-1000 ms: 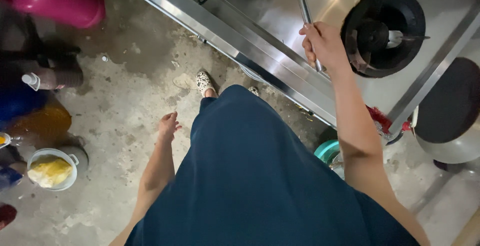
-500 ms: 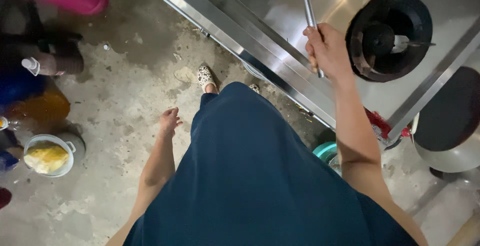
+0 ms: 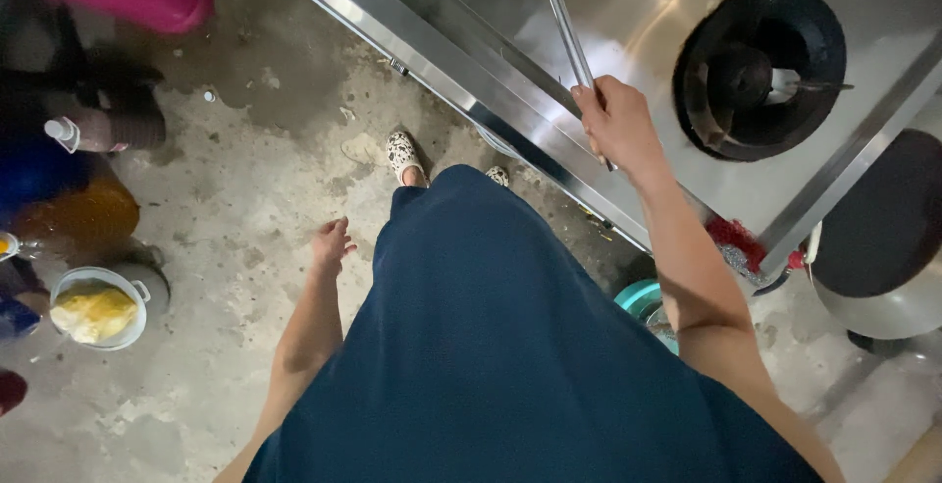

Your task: The recorder uses a ladle to fry and serve cooked chicken from a wok onto a metal plate.

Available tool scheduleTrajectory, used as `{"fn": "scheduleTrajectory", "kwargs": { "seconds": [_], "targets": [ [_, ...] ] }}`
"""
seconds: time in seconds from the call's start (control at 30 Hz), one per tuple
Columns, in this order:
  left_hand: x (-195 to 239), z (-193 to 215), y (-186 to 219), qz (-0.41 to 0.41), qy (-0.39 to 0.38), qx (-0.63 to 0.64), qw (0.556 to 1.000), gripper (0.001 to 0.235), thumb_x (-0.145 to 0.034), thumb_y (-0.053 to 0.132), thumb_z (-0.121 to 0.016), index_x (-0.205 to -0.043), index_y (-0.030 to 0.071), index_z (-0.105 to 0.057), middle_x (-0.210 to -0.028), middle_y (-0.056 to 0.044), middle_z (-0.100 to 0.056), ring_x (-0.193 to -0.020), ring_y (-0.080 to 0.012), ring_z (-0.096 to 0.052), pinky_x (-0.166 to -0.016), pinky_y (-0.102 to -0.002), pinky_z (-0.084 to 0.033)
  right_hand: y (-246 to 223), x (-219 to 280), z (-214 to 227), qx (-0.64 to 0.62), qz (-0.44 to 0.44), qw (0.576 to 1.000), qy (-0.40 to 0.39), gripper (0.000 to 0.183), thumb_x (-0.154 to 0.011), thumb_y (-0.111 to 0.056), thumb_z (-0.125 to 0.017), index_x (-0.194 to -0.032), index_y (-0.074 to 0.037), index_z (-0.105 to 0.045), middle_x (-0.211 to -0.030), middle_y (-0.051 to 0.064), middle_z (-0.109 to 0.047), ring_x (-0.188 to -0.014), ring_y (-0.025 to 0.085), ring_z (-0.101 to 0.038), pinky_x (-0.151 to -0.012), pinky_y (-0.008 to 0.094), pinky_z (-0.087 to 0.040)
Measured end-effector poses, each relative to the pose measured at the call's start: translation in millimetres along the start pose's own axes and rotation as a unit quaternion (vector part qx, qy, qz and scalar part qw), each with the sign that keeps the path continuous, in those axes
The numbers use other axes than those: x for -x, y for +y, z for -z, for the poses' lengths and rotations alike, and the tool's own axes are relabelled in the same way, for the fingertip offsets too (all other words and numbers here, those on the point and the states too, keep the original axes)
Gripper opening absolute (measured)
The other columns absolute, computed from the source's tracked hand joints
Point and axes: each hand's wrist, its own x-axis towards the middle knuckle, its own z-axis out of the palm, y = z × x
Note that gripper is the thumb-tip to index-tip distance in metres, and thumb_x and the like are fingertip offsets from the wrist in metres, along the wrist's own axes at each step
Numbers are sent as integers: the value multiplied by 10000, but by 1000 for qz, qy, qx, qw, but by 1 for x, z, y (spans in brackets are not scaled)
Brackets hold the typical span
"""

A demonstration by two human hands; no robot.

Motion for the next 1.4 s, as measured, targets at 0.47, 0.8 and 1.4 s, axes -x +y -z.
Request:
{"fn": "scheduleTrajectory", "kwargs": {
  "seconds": [0.47, 0.8, 1.4],
  "targets": [
    [0, 4, -15, 2, 13, 14, 1000, 477, -966, 330, -688, -1304, 0, -630, -1159, -140, -655, -937, -229, -661, -663, -345, -614, 62, -54, -7, 215, 144, 957, 127, 358, -1055, -298, -649, -947, 35, -578, -664, 230, -606, -601, 417, -623, -583, 511, -469],
    [4, 1, -25, 10, 13, 39, 999, 488, -969, 348, -685, -1323, 18, -622, -1193, -145, -660, -1007, -264, -674, -695, -364, -620, 35, -72, 22, 193, 270, 928, 172, 323, -1118, -240, -649, -988, 53, -618, -734, 233, -620, -642, 396, -628, -578, 488, -465],
    [-11, -10, 10, -6, 14, 43, 999, 439, -964, 339, -700, -1258, 16, -657, -1080, -108, -658, -914, -217, -649, -648, -344, -603, 44, -25, 51, 341, 234, 903, 116, 387, -1073, -277, -712, -920, 53, -578, -752, 273, -618, -713, 477, -627, -626, 536, -477]
  ]
}}
